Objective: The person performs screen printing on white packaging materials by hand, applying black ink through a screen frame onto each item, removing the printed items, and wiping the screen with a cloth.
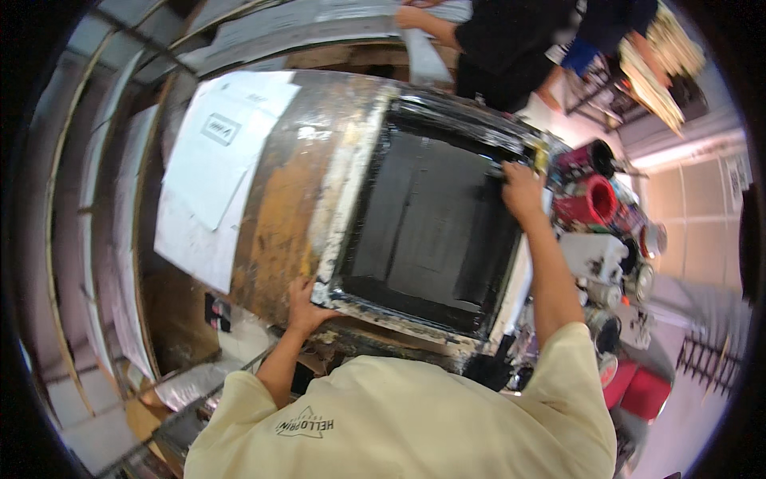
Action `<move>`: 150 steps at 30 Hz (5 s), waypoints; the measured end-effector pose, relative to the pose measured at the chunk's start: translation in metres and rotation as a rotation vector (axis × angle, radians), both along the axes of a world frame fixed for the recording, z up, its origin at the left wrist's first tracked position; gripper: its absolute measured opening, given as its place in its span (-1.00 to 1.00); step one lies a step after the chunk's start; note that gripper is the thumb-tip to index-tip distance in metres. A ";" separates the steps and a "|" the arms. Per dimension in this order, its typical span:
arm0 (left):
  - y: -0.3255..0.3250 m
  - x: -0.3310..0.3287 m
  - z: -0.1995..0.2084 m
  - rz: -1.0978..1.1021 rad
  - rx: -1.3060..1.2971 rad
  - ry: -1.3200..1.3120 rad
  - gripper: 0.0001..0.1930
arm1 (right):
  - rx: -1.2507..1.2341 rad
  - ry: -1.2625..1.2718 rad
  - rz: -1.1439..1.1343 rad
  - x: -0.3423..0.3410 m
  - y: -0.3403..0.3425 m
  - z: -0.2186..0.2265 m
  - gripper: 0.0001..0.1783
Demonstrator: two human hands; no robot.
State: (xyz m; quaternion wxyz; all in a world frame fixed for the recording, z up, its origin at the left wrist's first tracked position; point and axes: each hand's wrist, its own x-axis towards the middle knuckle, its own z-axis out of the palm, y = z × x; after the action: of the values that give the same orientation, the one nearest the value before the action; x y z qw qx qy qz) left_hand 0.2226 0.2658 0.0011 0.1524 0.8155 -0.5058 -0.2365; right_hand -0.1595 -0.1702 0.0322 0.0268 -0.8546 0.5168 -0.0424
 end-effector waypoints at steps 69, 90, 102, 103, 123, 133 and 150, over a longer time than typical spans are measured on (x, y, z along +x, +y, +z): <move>-0.055 -0.054 -0.010 0.489 -0.535 0.326 -0.74 | -0.544 -0.136 -0.063 0.020 0.220 0.297 -0.61; -0.070 0.120 -0.015 0.723 -0.514 0.699 -0.70 | -0.517 -0.130 -0.024 0.019 0.220 0.297 -0.59; -0.109 0.322 -0.012 0.767 -0.385 0.504 -0.63 | -0.489 -0.054 -0.008 0.007 0.223 0.289 -0.57; -0.111 0.339 -0.017 0.785 -0.408 0.539 -0.64 | -0.462 -0.047 -0.008 0.010 0.224 0.291 -0.55; -0.011 0.414 -0.080 0.130 -0.071 -0.644 -0.41 | -0.507 -0.100 0.027 0.024 0.233 0.290 -0.58; -0.017 0.345 -0.033 0.273 -0.161 -0.556 -0.77 | -0.589 -0.086 0.041 0.015 0.228 0.291 -0.62; -0.184 -0.015 0.017 0.058 -0.177 0.559 -0.56 | -0.541 -0.120 -0.045 0.020 0.232 0.292 -0.59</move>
State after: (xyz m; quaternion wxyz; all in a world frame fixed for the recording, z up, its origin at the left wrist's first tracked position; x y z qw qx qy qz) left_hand 0.2072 0.0815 0.0179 0.3632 0.7162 -0.4394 -0.4025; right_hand -0.1392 0.0615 0.3240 -0.1731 -0.8150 0.5030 -0.2299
